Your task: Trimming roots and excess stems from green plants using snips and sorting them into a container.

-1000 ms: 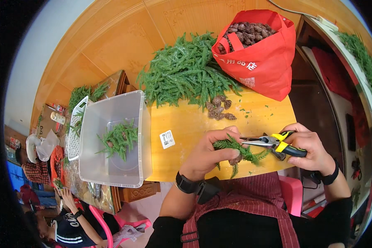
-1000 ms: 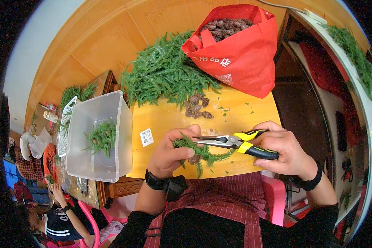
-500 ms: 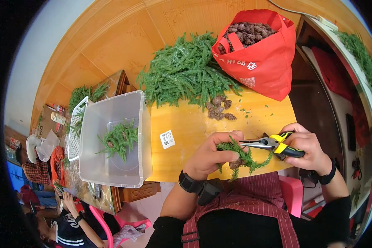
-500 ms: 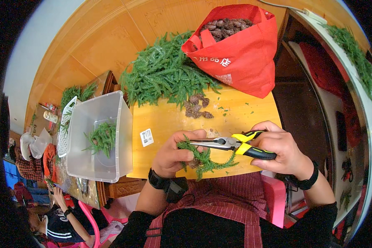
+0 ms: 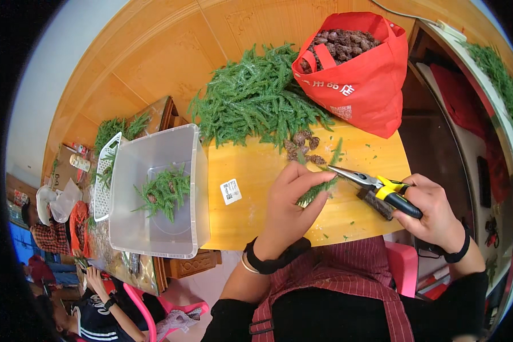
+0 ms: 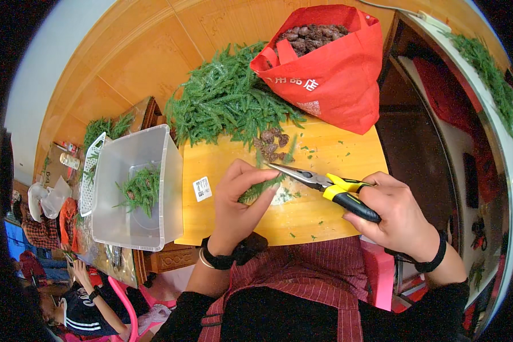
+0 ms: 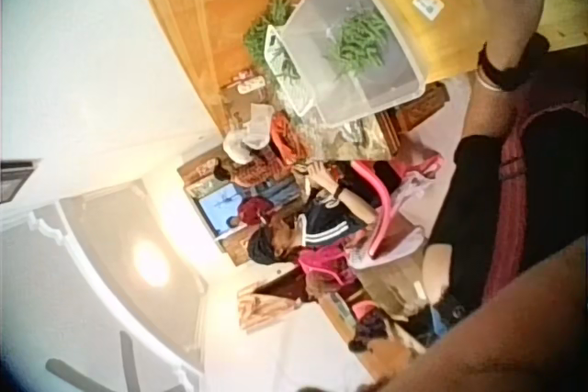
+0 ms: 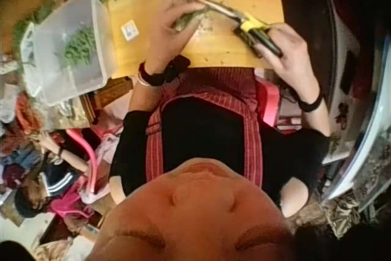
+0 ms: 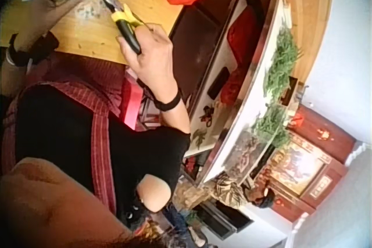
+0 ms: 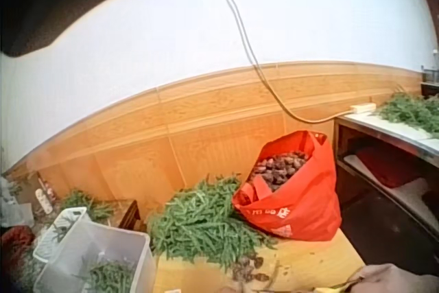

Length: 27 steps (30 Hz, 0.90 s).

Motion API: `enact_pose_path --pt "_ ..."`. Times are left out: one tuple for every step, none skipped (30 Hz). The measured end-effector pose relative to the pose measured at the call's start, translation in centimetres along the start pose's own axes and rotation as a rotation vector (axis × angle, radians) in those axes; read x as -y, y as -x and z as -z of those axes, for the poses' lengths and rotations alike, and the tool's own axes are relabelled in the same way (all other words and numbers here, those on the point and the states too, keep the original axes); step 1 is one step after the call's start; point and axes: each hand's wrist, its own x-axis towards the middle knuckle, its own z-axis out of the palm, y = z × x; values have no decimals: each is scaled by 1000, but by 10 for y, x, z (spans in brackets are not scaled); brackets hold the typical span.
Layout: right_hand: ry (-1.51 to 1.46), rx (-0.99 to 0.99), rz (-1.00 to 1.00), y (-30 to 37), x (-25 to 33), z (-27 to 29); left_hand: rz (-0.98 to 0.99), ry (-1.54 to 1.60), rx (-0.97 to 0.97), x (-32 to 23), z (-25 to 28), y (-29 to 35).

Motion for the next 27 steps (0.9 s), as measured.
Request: enact_pose_path --pt "-1 0 2 -1 0 0 -26 10 -53 -1 -1 1" --pt "-53 0 33 -3 -1 1 -51 20 -107 -1 -2 2" --pt "-104 1 62 -4 -1 1 -51 20 -107 0 -2 2" --pt "-104 1 63 -4 -1 1 -36 66 -124 2 -2 3" --pt "-130 -37 59 -4 -2 0 -21 112 -140 2 -2 4" --pt "-155 -73 55 -4 -2 -1 -20 111 -143 3 -1 4" --pt "-156 -70 58 -3 -2 0 -18 103 -153 3 0 4" --pt "-162 -67 43 -2 -1 1 -16 95 -163 3 1 3" --pt "-169 -66 24 0 -1 2 -14 95 -162 3 1 3" --pt "-170 -65 23 1 -1 2 -3 100 -158 2 1 3" --pt "-154 -62 41 2 -1 1 8 106 -154 1 1 3" --pt "-137 -60 60 2 -1 0 8 106 -153 1 0 3" --pt "-138 -60 59 1 0 0 4 114 -150 2 0 4" --pt "-120 -63 63 0 1 0 0 121 -146 2 -1 4" --pt "-102 -64 70 -1 1 0 1 120 -146 2 -1 4" --pt "-103 -64 70 -1 1 -1 -9 121 -138 2 0 4" --pt "-96 -68 80 -1 0 -1 -18 122 -129 2 0 3" --pt "-89 -73 89 0 -1 -1 -16 122 -129 1 0 3" --pt "-89 -72 88 0 -2 -1 -22 131 -125 1 0 2" --pt "-90 -57 83 1 -3 -1 -27 140 -121 1 0 2" --pt "-90 -41 78 1 -4 -1 -26 140 -121 2 0 2" --pt "-90 -40 77 0 -5 -1 -17 155 -107 3 1 2" --pt "-87 -45 84 0 -5 -2 -9 170 -92 4 1 3" --pt "-85 -51 92 -1 -5 -2 -8 170 -92 3 2 2" --pt "-85 -50 91 -1 -6 -3 3 183 -82 2 2 2" --pt "-91 -82 97 0 -7 -4 13 195 -72 1 3 1" --pt "-97 -114 104 -1 -8 -6 15 195 -74 2 3 2"
